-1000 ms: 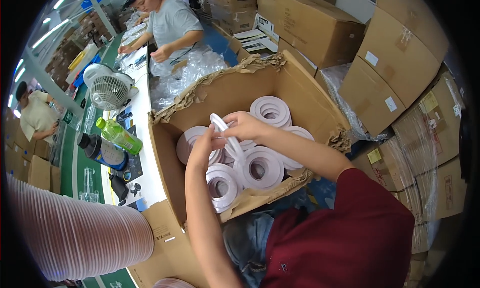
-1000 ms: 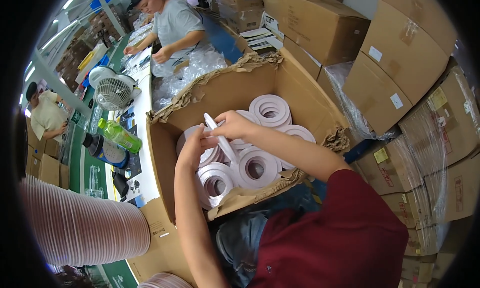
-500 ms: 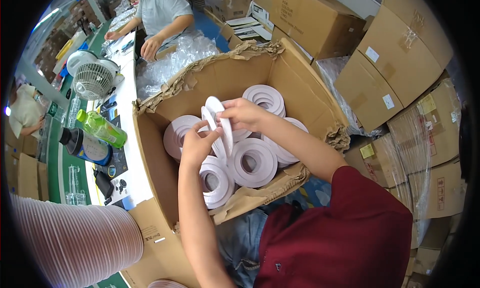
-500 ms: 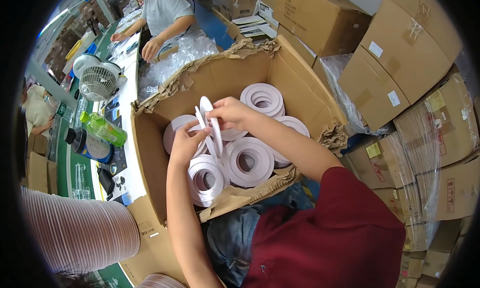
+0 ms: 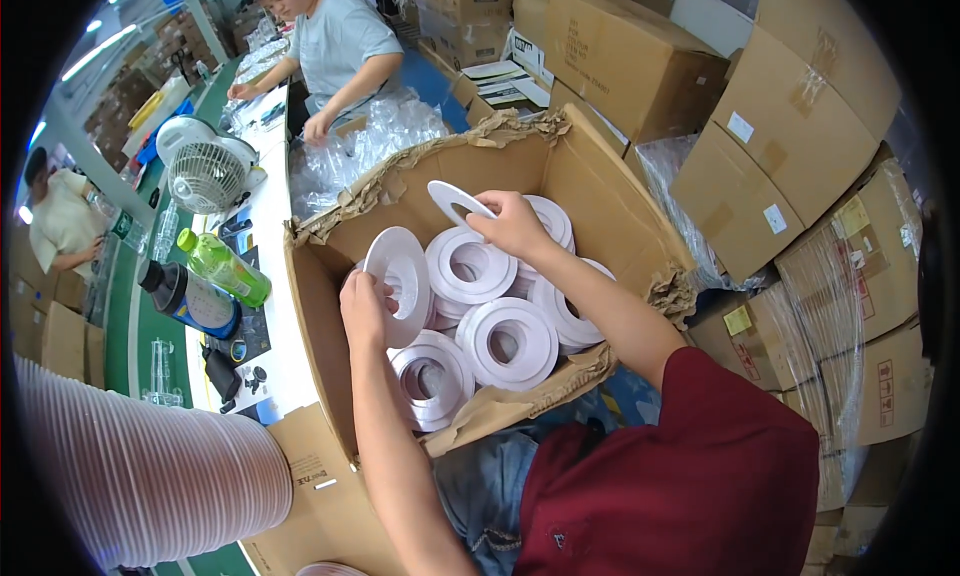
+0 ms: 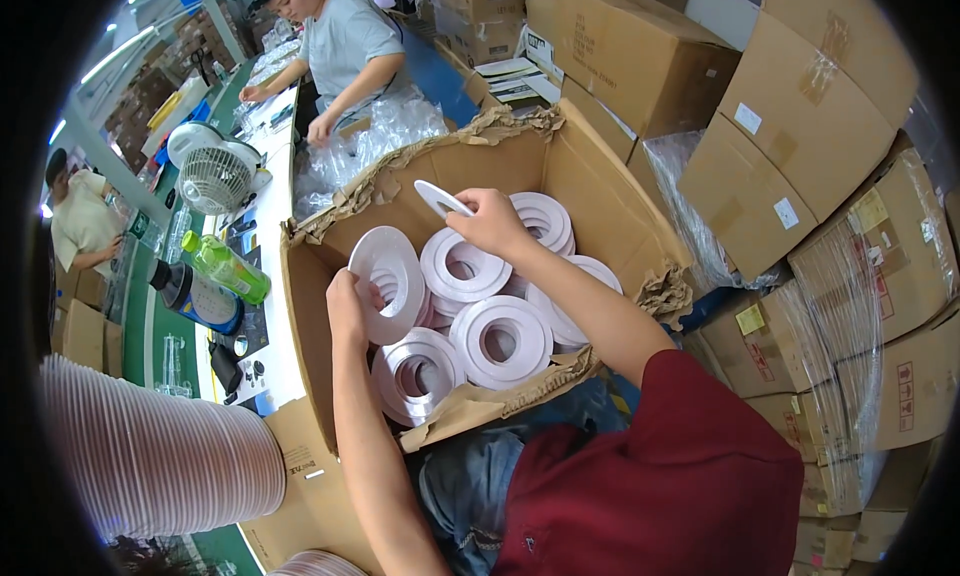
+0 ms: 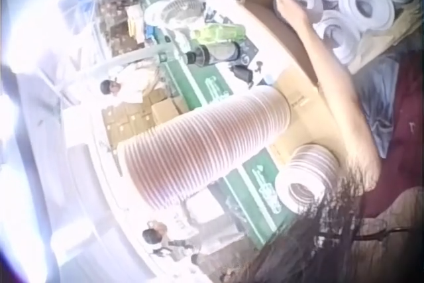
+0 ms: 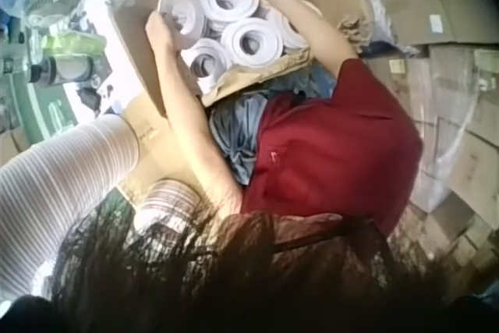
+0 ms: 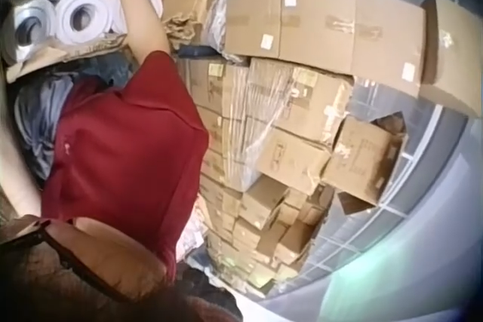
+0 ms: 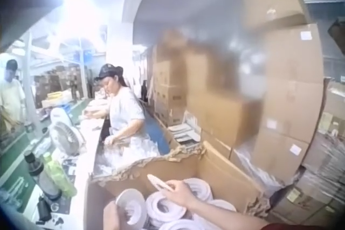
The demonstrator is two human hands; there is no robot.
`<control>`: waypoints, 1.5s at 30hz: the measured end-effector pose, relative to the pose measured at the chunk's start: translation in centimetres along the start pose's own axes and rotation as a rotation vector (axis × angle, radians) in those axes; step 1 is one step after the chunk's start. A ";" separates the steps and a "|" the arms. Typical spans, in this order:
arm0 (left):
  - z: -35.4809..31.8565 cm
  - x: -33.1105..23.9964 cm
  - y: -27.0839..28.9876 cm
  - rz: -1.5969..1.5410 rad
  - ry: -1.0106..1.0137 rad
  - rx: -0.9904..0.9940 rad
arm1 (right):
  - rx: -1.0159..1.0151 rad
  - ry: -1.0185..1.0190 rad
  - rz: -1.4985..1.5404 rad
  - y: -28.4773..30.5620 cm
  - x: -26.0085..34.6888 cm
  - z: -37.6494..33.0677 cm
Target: Packaging rolls of tape into a box and using a hand tool to seal or process them.
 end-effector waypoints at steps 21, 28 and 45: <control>-2.3 -2.6 0.3 -0.068 -0.082 0.149 | 0.190 0.095 0.558 0.2 1.8 0.0; -2.5 -2.8 0.3 -0.053 -0.087 0.191 | 0.216 -0.272 0.401 -0.8 -2.3 0.3; -3.2 -3.0 -0.4 0.024 -0.182 0.334 | 0.118 -0.151 0.396 -1.6 -1.5 -0.7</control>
Point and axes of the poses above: each hand's wrist, its own z-axis towards the middle knuckle, its own y-axis out of the back of the hand, x = y × z, the point moved 4 cm from there along z, towards the middle knuckle, and after that the axes turned 7 degrees about z, right-handed, at the moved point
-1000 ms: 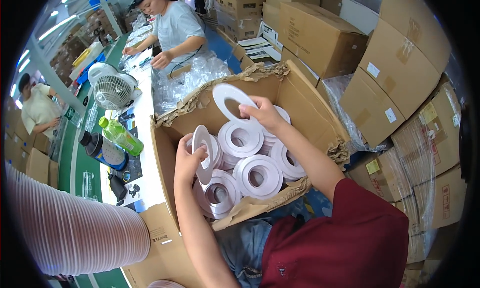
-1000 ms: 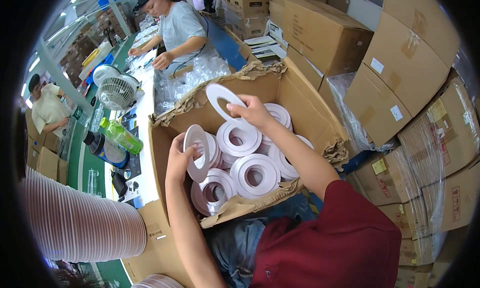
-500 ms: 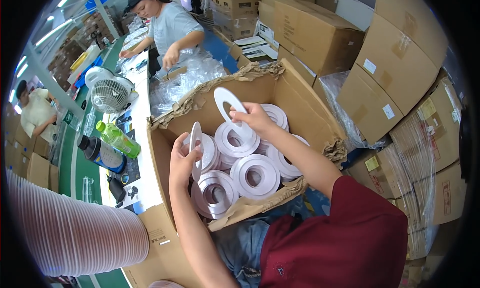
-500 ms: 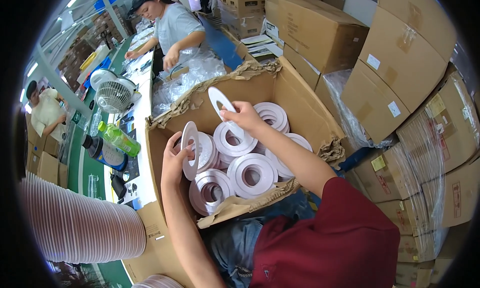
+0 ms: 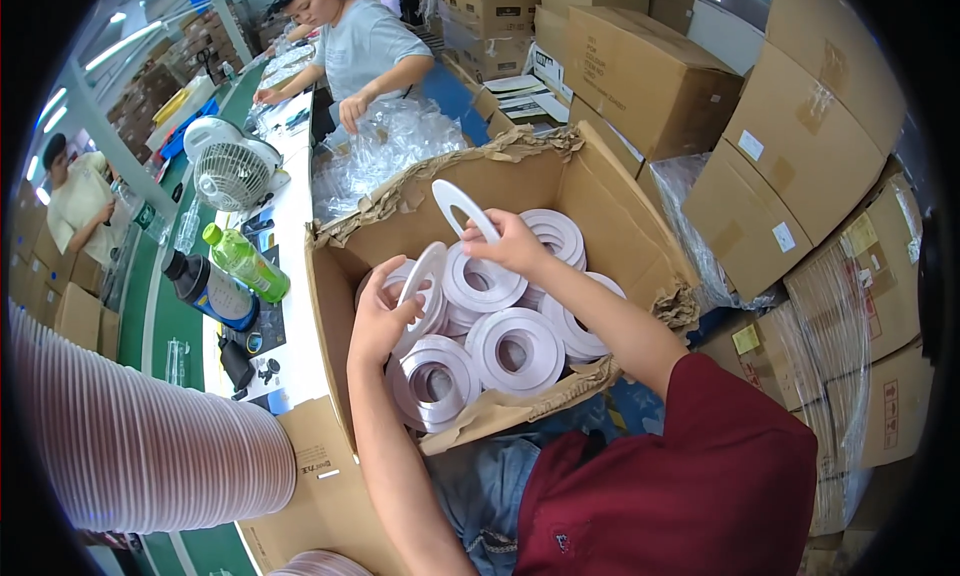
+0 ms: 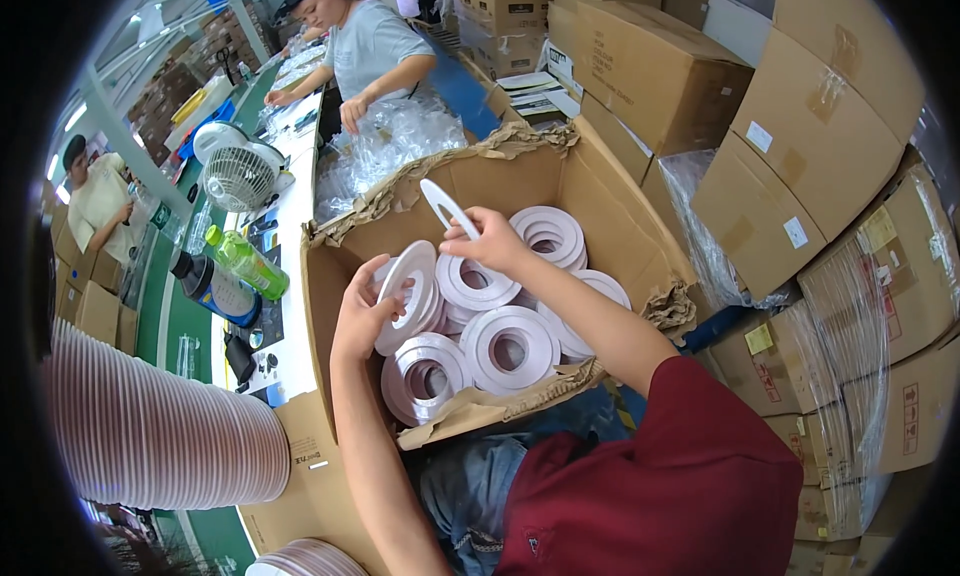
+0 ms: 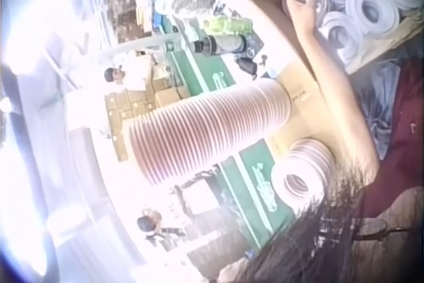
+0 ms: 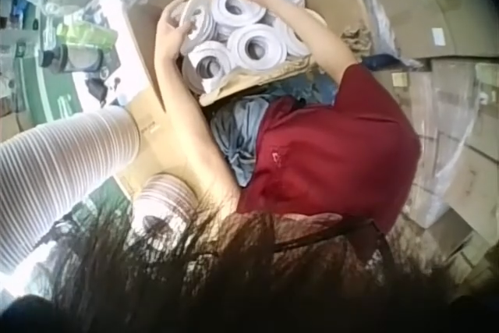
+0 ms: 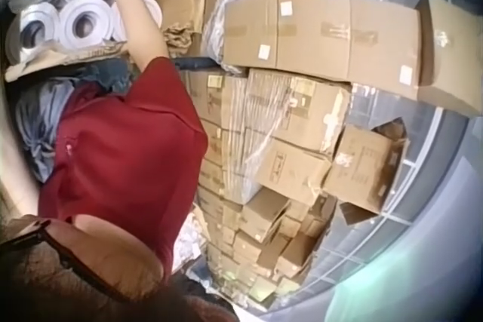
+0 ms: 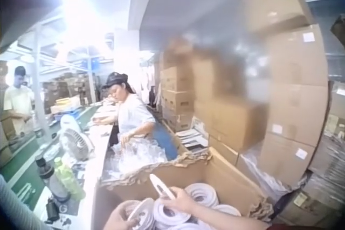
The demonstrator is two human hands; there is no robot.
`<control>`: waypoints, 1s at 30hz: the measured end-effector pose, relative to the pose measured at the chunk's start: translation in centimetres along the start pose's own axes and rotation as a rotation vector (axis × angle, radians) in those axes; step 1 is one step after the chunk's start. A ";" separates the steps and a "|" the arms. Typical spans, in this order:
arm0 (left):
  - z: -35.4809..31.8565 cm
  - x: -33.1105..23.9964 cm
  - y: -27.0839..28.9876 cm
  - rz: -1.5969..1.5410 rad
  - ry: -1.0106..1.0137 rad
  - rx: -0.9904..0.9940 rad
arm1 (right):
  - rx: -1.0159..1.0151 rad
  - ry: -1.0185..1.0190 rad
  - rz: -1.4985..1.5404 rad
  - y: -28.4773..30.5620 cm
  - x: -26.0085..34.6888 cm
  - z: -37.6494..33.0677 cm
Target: Packaging rolls of tape into a box and using a hand tool to seal or process them.
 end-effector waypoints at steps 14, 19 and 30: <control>0.1 0.3 -0.2 -0.232 0.106 0.113 | 0.103 0.350 -0.590 -4.8 1.2 -2.5; 0.4 0.9 0.4 -0.306 0.014 0.126 | -0.195 0.176 -0.510 -1.3 0.2 -0.5; 0.6 0.4 -2.2 -0.152 0.059 -0.030 | -0.196 0.016 -0.297 1.4 -2.4 1.3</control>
Point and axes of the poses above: each hand's wrist, its own z-axis towards the middle knuckle, its own y-axis out of the back of the hand, x = y × z, the point moved 4 cm from there along z, towards the middle knuckle, and after that the axes turned 7 degrees about z, right-handed, at the moved point
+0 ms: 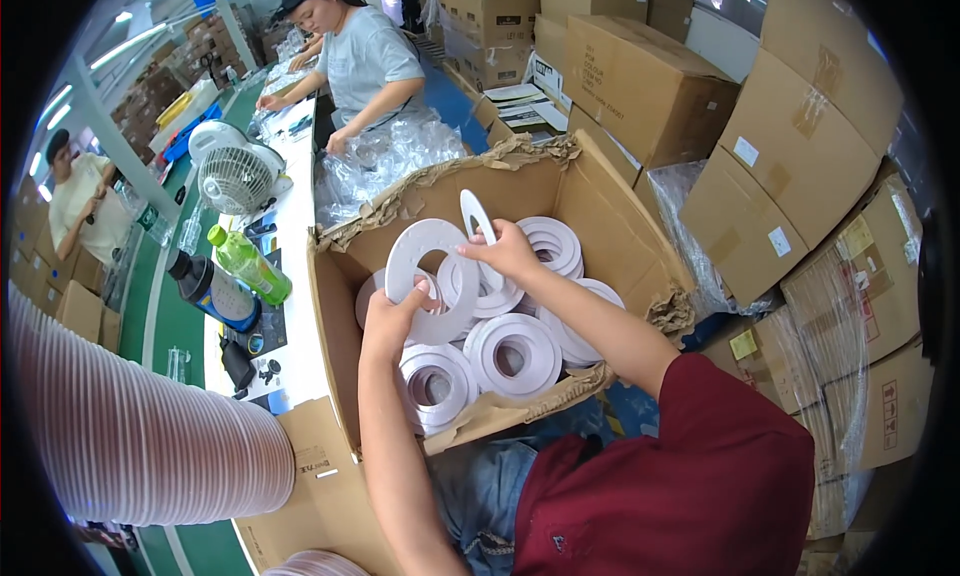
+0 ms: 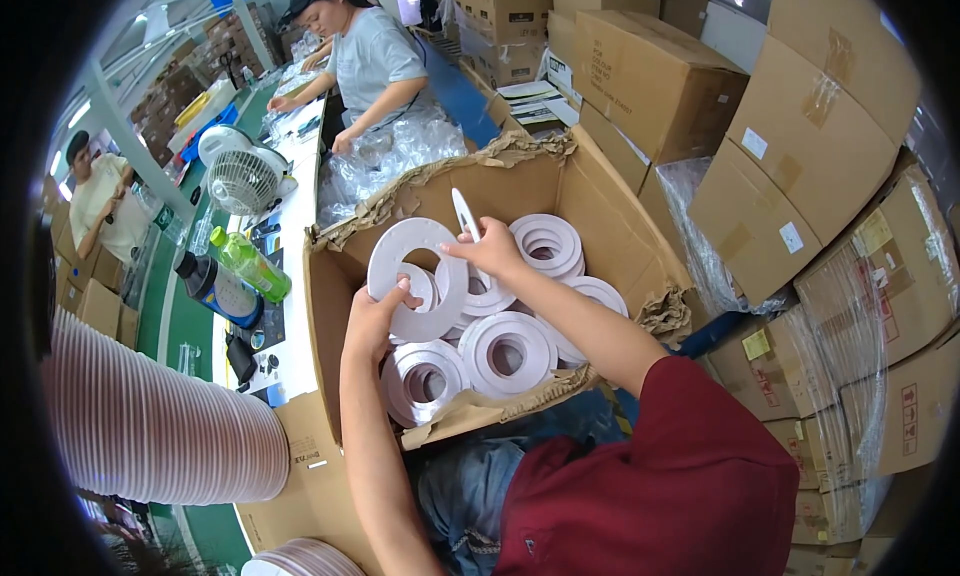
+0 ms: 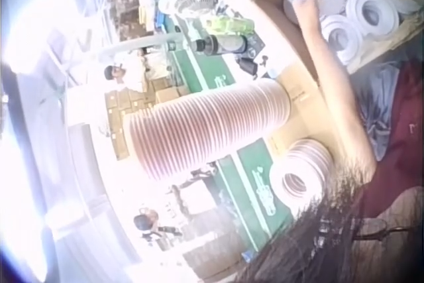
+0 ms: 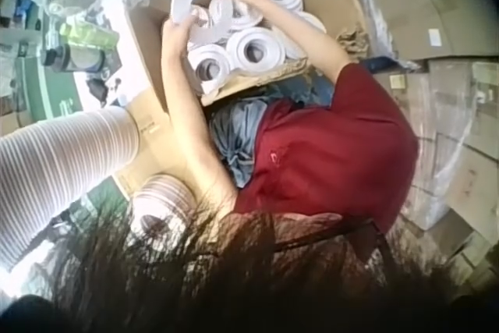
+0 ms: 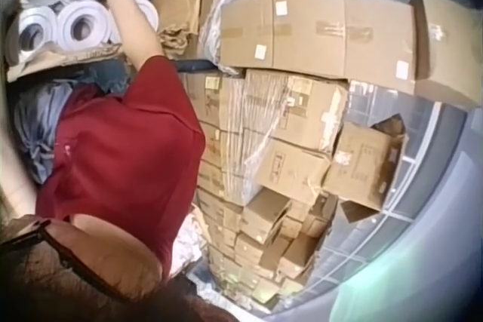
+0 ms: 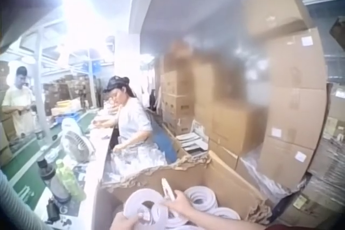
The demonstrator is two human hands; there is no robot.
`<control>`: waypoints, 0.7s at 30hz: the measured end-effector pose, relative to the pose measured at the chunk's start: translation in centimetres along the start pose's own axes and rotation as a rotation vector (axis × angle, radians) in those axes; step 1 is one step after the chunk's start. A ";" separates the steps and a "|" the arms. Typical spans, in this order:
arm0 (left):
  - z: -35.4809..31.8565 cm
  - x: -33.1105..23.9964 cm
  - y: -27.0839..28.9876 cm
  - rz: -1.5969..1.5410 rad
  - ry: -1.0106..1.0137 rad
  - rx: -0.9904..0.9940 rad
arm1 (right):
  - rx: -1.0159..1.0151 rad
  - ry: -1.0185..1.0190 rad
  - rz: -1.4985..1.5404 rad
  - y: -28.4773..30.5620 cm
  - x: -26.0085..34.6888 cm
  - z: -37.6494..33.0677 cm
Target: Packaging rolls of tape into a box and using a hand tool to seal or process them.
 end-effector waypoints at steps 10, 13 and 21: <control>0.1 0.5 3.4 0.386 -0.037 -0.477 | -0.236 0.446 0.303 3.7 8.3 -1.0; -0.3 0.1 3.0 0.435 -0.039 -0.479 | 0.292 0.645 -0.269 0.0 6.7 -2.2; 0.5 1.1 2.8 0.629 0.022 -0.415 | 0.536 0.450 -0.207 -1.6 4.5 -3.2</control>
Point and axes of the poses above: each hand's wrist, its own z-axis towards the middle knuckle, its own y-axis out of the back of the hand, x = y × z, the point moved 4 cm from there along z, towards the middle knuckle, and after that the axes turned 7 degrees about z, right-handed, at the moved point
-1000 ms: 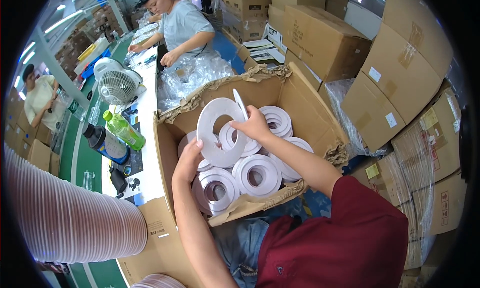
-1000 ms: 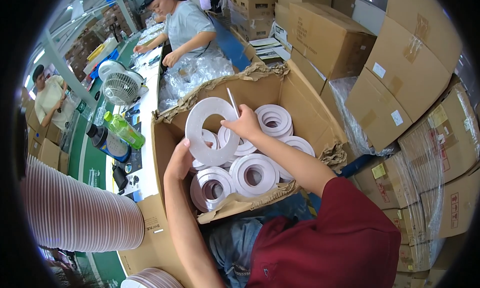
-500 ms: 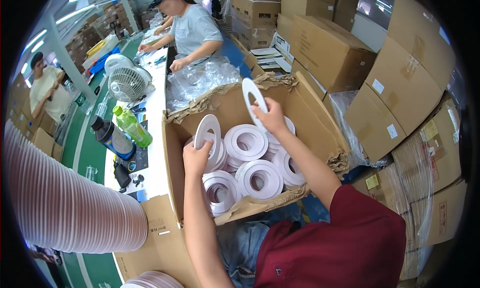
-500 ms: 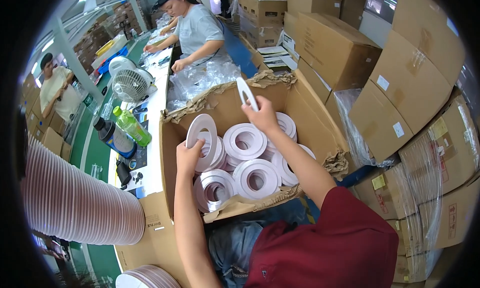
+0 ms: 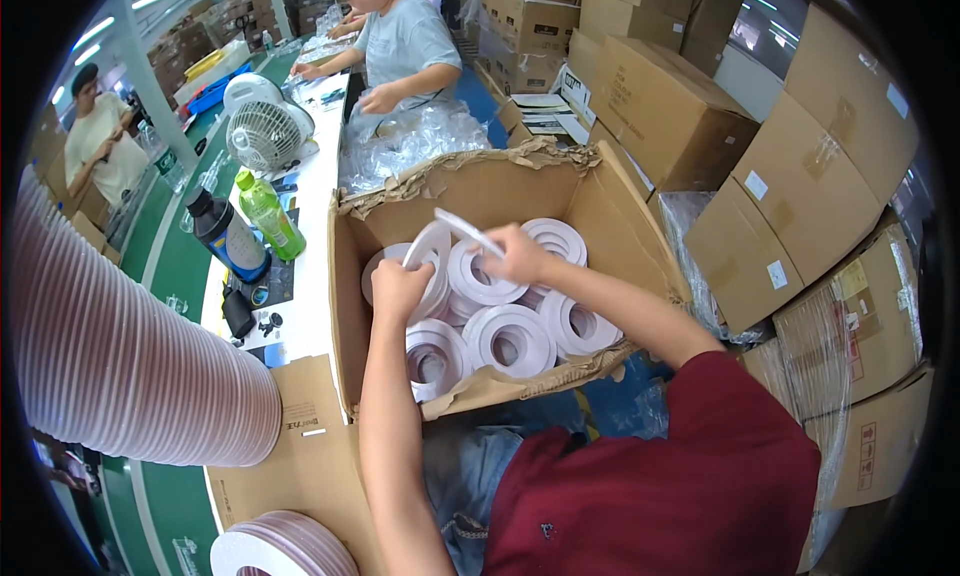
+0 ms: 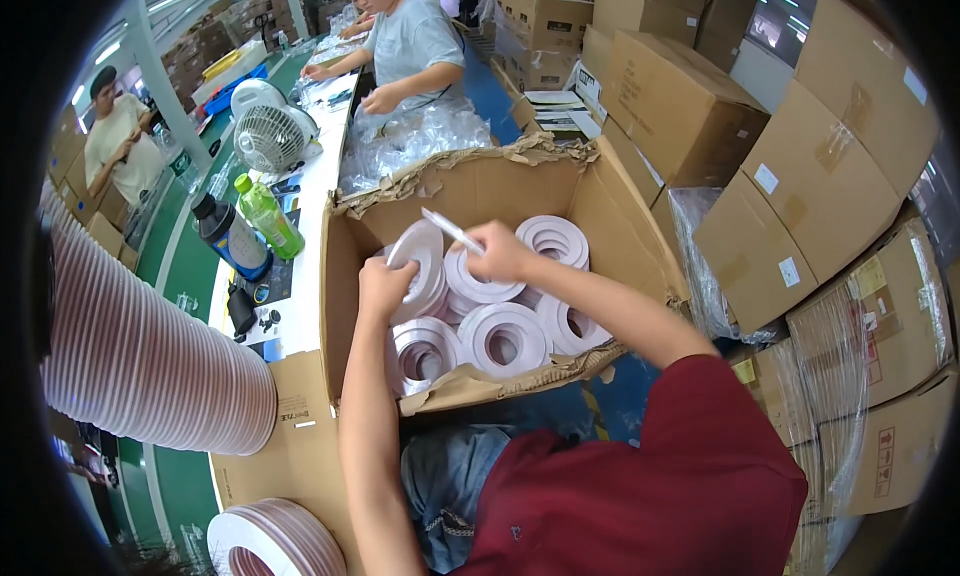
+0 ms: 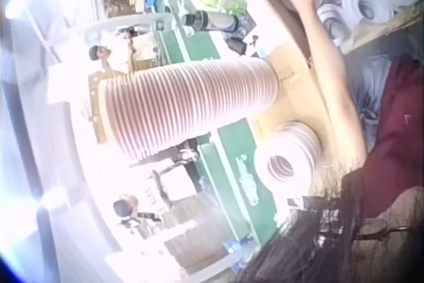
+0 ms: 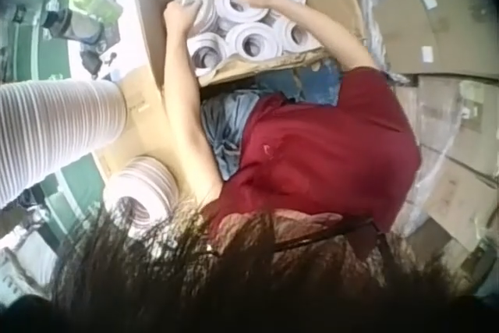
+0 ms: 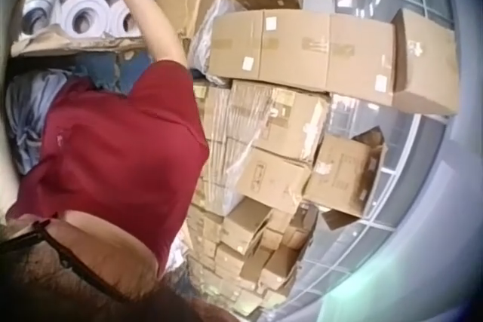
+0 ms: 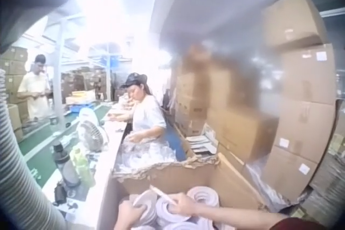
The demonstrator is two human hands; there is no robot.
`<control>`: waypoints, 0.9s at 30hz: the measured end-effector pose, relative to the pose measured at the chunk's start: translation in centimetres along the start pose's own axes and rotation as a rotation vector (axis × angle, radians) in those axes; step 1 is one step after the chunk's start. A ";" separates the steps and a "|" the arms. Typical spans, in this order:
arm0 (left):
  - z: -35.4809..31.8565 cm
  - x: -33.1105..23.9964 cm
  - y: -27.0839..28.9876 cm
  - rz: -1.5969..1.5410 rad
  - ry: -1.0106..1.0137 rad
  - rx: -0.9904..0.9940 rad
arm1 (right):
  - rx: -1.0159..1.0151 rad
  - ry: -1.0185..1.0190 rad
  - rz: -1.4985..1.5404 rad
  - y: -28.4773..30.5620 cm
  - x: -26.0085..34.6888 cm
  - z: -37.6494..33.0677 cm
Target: Packaging rolls of tape into a box and using a hand tool to seal or process them.
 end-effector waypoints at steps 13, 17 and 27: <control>0.0 0.4 -0.3 0.108 -0.076 0.043 | -0.312 0.152 0.029 1.9 0.7 0.0; 0.3 1.9 0.1 0.155 0.034 0.190 | -0.332 0.127 0.080 2.9 1.4 0.7; 0.3 1.1 0.3 0.145 0.003 0.147 | -0.707 0.037 0.246 3.8 0.8 -1.7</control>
Point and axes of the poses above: each hand's wrist, its own z-axis towards the middle knuckle, its own y-axis out of the back of the hand, x = y × z, the point moved 4 cm from there along z, towards the middle knuckle, and after that the axes turned 7 degrees about z, right-handed, at the moved point
